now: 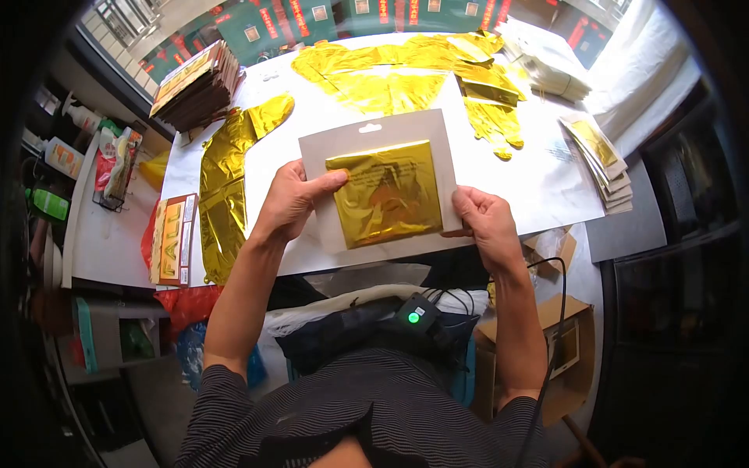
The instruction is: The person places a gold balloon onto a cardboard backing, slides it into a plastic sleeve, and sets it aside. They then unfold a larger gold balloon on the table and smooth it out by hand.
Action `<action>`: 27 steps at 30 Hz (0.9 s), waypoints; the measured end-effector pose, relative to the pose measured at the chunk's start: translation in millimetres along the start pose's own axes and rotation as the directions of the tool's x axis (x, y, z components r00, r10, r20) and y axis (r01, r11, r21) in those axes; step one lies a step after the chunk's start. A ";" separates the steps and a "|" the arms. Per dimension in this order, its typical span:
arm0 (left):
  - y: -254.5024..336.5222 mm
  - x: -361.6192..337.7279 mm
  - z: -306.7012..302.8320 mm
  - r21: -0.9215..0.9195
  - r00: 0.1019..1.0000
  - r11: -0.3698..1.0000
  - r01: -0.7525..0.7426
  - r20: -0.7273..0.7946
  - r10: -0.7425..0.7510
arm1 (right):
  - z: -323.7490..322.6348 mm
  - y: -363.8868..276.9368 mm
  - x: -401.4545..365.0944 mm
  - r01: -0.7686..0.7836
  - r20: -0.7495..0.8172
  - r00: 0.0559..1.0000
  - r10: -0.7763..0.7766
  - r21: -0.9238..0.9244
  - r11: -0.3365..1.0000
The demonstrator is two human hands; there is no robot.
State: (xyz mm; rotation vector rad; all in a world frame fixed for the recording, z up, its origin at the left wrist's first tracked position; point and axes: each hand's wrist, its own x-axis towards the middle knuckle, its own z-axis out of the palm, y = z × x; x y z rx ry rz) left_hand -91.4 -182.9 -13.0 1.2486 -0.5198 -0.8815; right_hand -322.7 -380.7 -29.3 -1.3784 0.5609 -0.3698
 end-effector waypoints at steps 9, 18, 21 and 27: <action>-6.0 3.0 9.7 0.003 0.999 1.000 -0.026 -0.020 0.026 | -6.5 9.8 -25.4 -0.015 0.029 1.000 0.012 0.125 0.992; -17.6 2.9 25.5 -0.044 1.000 0.999 0.029 0.006 -0.029 | -14.6 26.0 -38.1 -0.067 0.035 0.998 0.059 0.302 0.951; -27.3 6.9 22.2 0.038 0.999 0.999 0.030 -0.010 -0.030 | -16.9 30.3 -39.6 -0.053 0.011 0.999 0.052 0.300 0.953; -10.9 -5.4 49.4 0.050 1.000 0.999 0.011 0.008 -0.012 | -77.0 2.4 -22.1 0.249 -0.480 0.877 -0.035 0.390 0.887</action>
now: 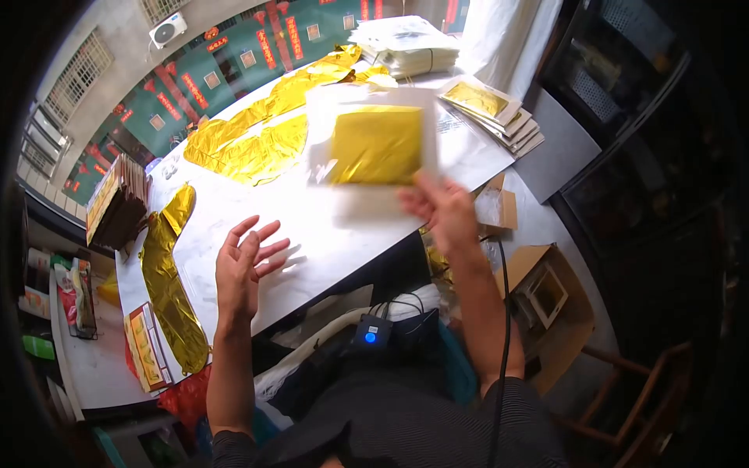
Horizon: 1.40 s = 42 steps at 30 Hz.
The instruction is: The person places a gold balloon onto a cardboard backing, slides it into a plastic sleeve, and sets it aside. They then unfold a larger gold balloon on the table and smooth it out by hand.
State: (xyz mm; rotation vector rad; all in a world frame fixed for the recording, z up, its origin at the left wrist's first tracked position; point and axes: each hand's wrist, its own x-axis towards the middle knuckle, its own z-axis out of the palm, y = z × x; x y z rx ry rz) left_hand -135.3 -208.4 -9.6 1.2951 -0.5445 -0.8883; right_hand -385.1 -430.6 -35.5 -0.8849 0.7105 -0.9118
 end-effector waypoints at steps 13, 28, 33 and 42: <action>-26.7 -12.4 0.6 -0.004 0.985 0.994 0.106 0.141 -0.104 | -90.9 -74.1 188.9 0.268 -0.545 0.803 -0.240 -0.030 0.963; -28.7 -15.7 1.8 -0.006 0.985 0.997 0.082 0.151 -0.080 | -96.0 -60.9 159.0 0.300 -0.499 0.817 -0.288 -0.059 0.952; -29.3 -17.8 3.0 0.011 0.986 0.996 0.085 0.140 -0.086 | -90.6 -51.2 156.1 0.402 -0.541 0.761 -0.358 -0.041 0.915; -30.9 -20.2 3.8 0.052 0.988 0.998 0.047 0.147 -0.054 | -91.3 -34.4 142.1 0.485 -0.512 0.742 -0.432 -0.036 0.874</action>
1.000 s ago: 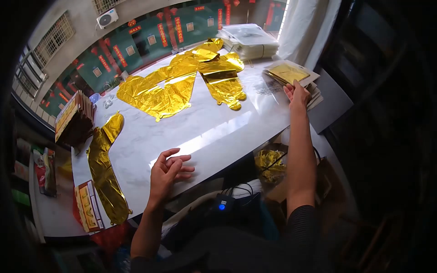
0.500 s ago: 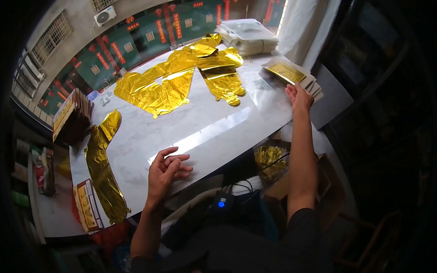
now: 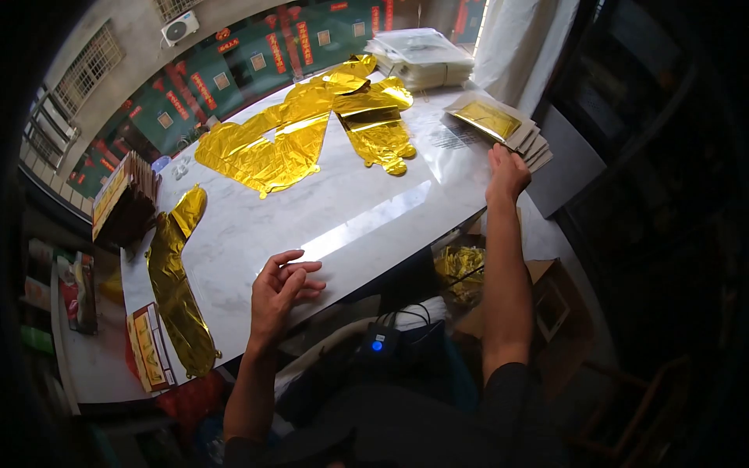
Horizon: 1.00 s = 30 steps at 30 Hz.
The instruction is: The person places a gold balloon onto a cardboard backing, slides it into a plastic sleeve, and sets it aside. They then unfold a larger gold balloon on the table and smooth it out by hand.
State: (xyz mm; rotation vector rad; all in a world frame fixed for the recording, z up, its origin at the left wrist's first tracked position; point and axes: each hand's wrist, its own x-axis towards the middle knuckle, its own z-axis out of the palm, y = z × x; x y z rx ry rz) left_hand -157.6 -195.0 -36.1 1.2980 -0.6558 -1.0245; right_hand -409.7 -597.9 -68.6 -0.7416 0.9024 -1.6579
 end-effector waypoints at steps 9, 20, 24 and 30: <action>-40.2 -11.1 47.3 -0.431 0.972 0.902 0.027 0.223 0.078 | 96.0 -47.2 -267.2 -0.252 0.685 0.711 0.158 0.038 0.967; -23.3 -40.0 45.6 -0.676 0.964 0.727 0.119 0.253 0.078 | 175.4 14.8 -316.0 0.308 0.942 0.317 0.114 -0.216 0.927; -5.2 -52.7 9.3 -0.596 0.951 0.783 0.178 0.309 0.019 | 199.0 77.9 -254.2 0.853 0.994 0.062 -0.089 -0.006 0.522; 15.2 -72.6 -37.5 -0.242 0.958 0.966 0.093 0.285 -0.021 | 204.6 104.1 -238.9 0.971 0.980 -0.094 0.177 0.051 0.233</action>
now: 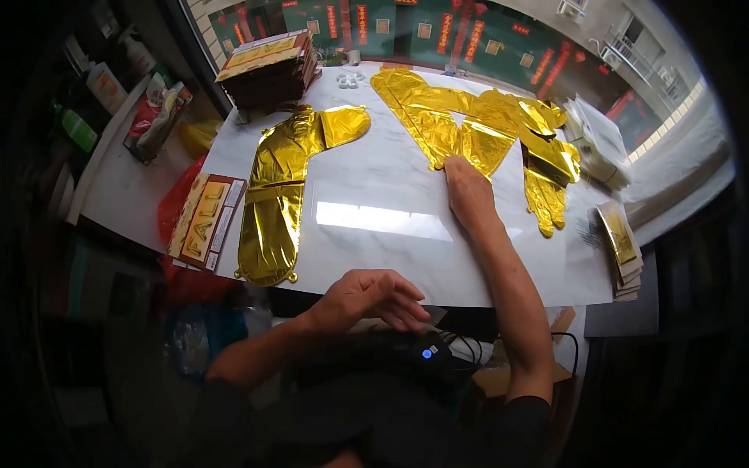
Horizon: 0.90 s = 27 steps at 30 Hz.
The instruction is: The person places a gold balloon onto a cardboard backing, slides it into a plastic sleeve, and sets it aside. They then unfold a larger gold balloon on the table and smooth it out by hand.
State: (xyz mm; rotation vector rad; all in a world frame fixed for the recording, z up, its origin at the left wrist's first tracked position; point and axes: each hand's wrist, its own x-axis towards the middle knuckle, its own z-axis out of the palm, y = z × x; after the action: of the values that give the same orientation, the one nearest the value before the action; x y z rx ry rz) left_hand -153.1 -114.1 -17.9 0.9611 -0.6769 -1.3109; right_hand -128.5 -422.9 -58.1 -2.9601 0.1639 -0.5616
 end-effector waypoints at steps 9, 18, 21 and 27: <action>3.8 9.1 -9.5 0.067 1.000 0.998 0.020 -0.011 -0.019 | -1.0 12.2 3.9 0.002 -0.164 0.986 -0.003 -0.011 1.000; 38.3 25.9 -10.5 0.271 0.997 0.959 0.083 -0.031 -0.077 | -13.1 18.7 19.4 -0.191 -0.161 0.964 0.211 0.132 0.973; 50.2 42.3 -18.6 0.377 0.996 0.925 0.045 -0.088 -0.012 | -10.1 26.8 22.9 -0.305 -0.145 0.918 0.369 0.339 0.890; 71.2 107.3 -60.2 0.810 0.941 0.586 -0.003 -0.196 0.276 | -11.7 31.0 27.9 -0.360 -0.043 0.912 0.408 0.397 0.844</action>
State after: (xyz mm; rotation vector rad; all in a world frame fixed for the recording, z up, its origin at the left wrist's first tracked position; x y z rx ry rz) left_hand -49.3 -208.4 4.9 1.7674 -1.1160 -0.6306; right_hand -109.5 -458.3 -41.7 -2.4188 0.5782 -0.6364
